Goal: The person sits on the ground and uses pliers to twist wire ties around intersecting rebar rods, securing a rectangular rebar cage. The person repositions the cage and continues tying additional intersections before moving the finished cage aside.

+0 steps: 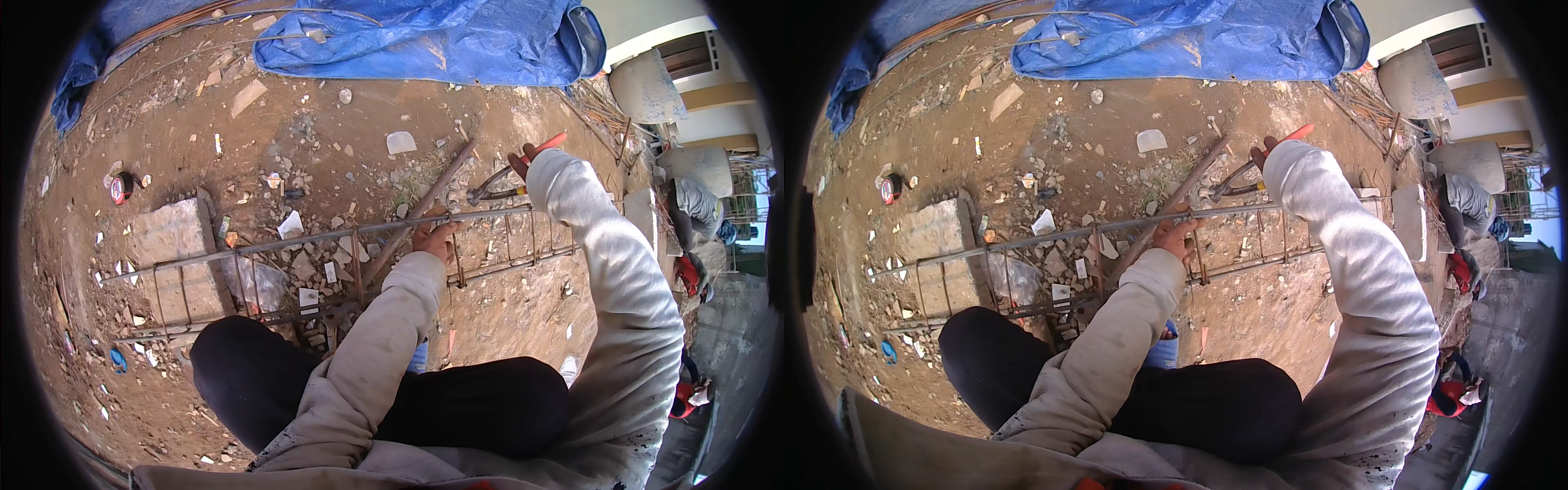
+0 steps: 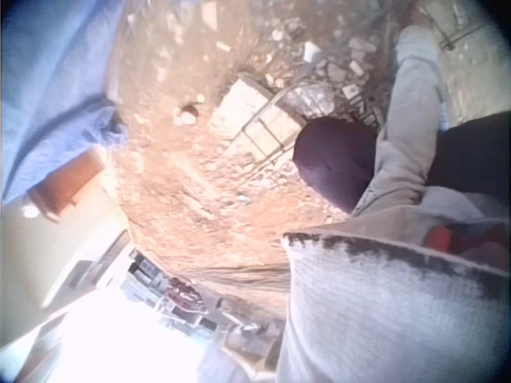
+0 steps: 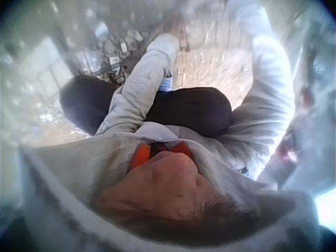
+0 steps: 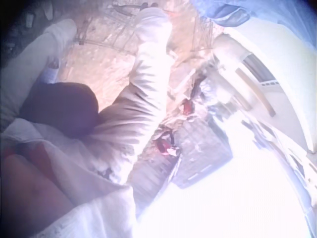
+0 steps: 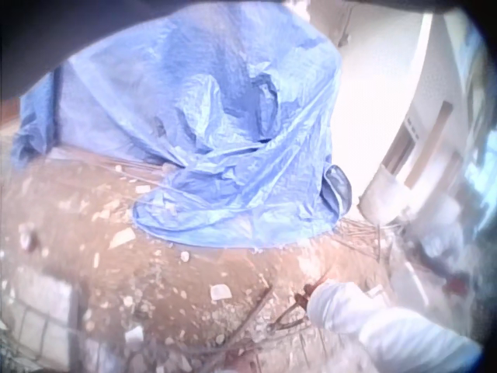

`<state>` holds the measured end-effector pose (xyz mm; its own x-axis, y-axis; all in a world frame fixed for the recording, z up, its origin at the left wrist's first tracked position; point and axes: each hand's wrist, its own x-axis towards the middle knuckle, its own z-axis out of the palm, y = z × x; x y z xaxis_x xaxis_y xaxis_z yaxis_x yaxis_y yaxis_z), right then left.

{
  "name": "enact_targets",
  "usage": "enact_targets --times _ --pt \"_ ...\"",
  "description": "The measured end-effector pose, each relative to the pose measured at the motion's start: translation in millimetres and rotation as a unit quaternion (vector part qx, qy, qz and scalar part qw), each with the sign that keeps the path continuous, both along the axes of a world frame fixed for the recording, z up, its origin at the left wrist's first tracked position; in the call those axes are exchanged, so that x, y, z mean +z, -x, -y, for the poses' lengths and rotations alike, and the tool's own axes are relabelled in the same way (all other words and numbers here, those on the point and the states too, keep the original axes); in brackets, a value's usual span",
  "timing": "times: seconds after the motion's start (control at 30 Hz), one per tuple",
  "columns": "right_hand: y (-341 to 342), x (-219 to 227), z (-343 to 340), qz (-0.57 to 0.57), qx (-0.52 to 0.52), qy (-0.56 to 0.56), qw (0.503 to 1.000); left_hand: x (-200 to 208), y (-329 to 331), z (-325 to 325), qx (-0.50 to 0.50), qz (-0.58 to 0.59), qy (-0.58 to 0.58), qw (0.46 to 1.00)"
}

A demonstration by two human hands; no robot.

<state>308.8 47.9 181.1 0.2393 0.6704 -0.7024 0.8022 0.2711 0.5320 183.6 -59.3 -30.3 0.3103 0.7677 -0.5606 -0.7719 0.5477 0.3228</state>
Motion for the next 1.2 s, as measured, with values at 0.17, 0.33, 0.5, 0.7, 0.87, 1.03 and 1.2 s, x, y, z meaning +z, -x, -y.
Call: enact_targets --times 0.17,0.33,0.5,0.7,0.87,1.03,1.2 --pt "2 -26 -13 0.011 0.094 0.004 0.995 0 8 -10 -0.042 0.051 -0.027 0.997" --pt "22 -15 -13 0.037 0.14 0.079 0.986 3 7 -10 -0.041 0.02 -0.021 0.999" --pt "44 -9 -22 0.051 0.22 0.103 0.969 -1 -6 -7 0.07 0.041 0.034 0.996" --pt "36 -14 -37 -0.003 0.313 0.093 0.945 -25 -28 -2 0.15 -0.008 -0.064 0.987" --pt "29 -18 -41 -0.036 0.339 0.091 0.936 -33 -34 -2 0.138 -0.021 -0.066 0.988" --pt "35 -20 -46 -0.055 0.389 0.074 0.917 -28 -31 -1 0.158 -0.005 -0.069 0.985" --pt "47 -28 -55 -0.033 0.507 -0.021 0.861 -30 -31 -1 0.144 -0.016 -0.068 0.987"
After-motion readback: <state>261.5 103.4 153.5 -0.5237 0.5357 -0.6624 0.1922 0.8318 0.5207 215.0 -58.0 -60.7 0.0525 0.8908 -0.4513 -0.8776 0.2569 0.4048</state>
